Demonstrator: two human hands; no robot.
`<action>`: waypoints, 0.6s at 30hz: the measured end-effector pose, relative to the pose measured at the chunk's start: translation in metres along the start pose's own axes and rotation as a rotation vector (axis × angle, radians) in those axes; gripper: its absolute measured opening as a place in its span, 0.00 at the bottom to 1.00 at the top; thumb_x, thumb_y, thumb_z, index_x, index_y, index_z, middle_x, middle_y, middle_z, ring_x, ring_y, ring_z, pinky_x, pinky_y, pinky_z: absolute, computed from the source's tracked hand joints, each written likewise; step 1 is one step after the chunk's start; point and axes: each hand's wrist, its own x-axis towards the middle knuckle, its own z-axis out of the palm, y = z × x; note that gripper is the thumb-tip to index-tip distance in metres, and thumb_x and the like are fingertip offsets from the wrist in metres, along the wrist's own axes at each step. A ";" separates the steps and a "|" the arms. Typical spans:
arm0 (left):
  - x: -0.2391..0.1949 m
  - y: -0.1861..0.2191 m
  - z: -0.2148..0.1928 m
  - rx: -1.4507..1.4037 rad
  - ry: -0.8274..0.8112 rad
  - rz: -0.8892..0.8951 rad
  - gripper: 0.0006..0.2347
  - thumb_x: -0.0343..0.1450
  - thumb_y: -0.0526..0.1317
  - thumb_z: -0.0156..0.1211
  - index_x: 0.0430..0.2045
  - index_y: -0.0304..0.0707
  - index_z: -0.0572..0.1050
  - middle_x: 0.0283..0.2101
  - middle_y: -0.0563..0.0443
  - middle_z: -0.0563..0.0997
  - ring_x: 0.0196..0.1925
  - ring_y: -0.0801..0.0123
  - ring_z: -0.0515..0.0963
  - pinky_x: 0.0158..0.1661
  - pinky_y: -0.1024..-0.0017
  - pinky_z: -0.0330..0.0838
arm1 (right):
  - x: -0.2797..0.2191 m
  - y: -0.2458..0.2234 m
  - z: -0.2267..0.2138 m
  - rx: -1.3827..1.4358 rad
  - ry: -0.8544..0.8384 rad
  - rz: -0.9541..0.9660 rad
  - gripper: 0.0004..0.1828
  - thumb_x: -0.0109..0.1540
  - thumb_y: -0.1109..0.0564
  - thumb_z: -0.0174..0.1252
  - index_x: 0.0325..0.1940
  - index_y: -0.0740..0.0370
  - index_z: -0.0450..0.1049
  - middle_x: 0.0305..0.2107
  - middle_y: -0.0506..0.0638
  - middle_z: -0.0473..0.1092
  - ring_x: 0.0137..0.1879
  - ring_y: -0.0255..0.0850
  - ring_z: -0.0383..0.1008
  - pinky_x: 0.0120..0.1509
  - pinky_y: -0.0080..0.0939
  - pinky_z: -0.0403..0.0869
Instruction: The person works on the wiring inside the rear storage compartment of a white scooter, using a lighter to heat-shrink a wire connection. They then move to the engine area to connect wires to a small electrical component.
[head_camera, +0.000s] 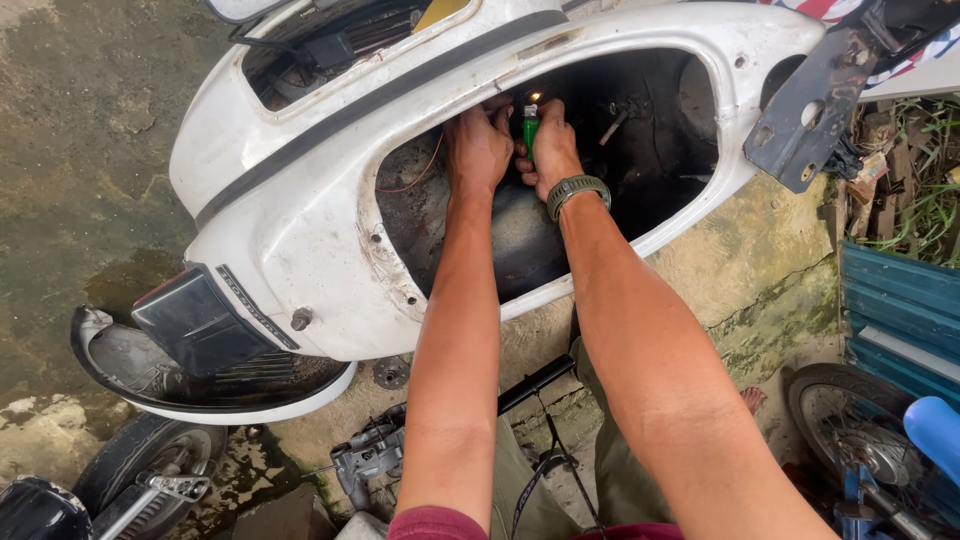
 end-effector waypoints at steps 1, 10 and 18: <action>0.000 0.000 -0.001 -0.006 -0.015 -0.021 0.09 0.70 0.38 0.64 0.41 0.36 0.78 0.43 0.51 0.85 0.52 0.51 0.77 0.56 0.55 0.68 | 0.001 0.000 0.000 -0.003 0.005 -0.002 0.23 0.69 0.41 0.32 0.37 0.56 0.67 0.18 0.48 0.61 0.17 0.35 0.56 0.18 0.35 0.53; -0.001 0.004 -0.005 0.036 -0.039 -0.009 0.08 0.70 0.38 0.63 0.41 0.39 0.80 0.45 0.48 0.83 0.54 0.47 0.73 0.55 0.53 0.67 | 0.012 0.008 -0.002 -0.011 -0.050 -0.005 0.21 0.69 0.44 0.31 0.41 0.57 0.67 0.19 0.49 0.62 0.17 0.35 0.58 0.17 0.34 0.53; 0.002 -0.003 0.003 0.014 -0.031 0.006 0.08 0.71 0.37 0.62 0.41 0.37 0.79 0.44 0.51 0.84 0.53 0.51 0.76 0.55 0.55 0.69 | -0.009 -0.010 0.005 0.083 -0.002 -0.013 0.26 0.67 0.39 0.30 0.34 0.58 0.68 0.17 0.48 0.62 0.16 0.35 0.56 0.17 0.34 0.53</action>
